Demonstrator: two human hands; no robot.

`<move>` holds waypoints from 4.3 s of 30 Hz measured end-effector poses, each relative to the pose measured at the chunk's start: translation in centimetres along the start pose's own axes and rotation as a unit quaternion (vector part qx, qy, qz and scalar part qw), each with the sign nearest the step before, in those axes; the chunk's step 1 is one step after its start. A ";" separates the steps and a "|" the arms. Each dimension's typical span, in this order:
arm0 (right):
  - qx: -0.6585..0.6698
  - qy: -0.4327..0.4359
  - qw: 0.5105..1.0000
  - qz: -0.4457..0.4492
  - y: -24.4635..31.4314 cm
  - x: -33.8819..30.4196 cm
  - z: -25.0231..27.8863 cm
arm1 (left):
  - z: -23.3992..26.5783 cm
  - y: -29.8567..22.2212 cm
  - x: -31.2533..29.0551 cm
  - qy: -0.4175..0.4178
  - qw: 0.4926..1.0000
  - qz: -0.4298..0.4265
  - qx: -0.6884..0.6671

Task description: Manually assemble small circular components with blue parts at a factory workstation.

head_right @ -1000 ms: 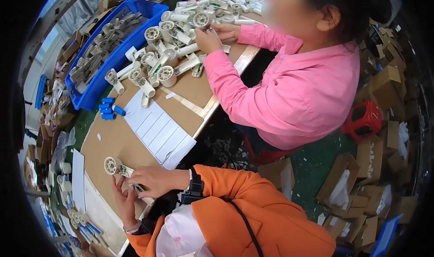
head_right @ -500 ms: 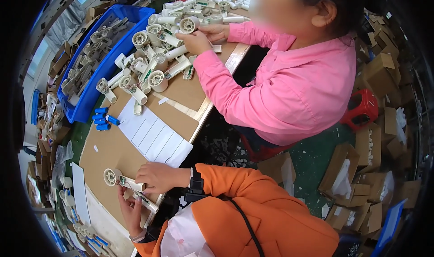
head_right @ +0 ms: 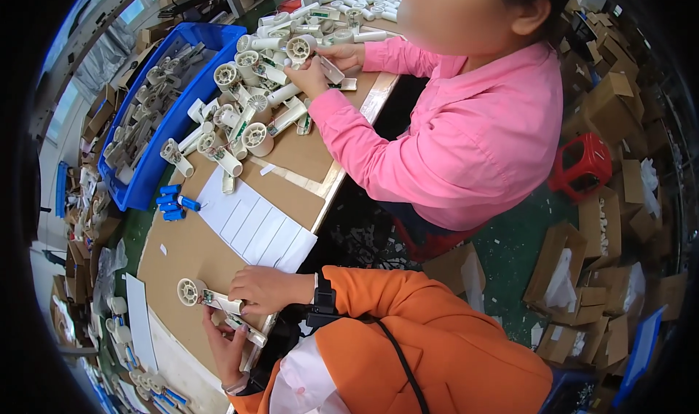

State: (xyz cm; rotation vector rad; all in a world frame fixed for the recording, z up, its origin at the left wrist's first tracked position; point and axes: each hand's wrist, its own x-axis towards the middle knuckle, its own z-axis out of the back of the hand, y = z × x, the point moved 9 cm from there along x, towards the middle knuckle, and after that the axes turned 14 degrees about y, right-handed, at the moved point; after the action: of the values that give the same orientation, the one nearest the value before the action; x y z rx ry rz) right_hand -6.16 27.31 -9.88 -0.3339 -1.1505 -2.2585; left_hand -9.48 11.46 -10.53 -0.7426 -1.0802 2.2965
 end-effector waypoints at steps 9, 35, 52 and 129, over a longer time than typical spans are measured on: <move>-0.018 0.015 1.000 -0.007 0.9 0.0 -0.5 | 0.5 1.3 -0.4 -0.010 1.000 -0.020 0.010; 0.584 -0.168 0.772 -0.186 -8.1 -3.9 6.6 | 4.6 6.1 -4.7 -0.100 0.936 -0.039 -0.335; -0.170 -0.029 0.974 -0.147 -0.8 -3.0 6.1 | 2.2 3.9 -5.0 -0.008 0.965 -0.036 -0.259; 0.504 -0.043 0.861 -0.042 -6.4 -2.8 5.0 | -0.5 5.1 -4.0 0.112 0.949 0.029 -0.292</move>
State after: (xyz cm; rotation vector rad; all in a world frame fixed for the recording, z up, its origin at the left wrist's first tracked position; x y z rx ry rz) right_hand -7.88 35.37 -12.34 0.0533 -2.2109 -1.4049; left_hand -7.22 6.29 -13.84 -1.2361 -1.6611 1.8712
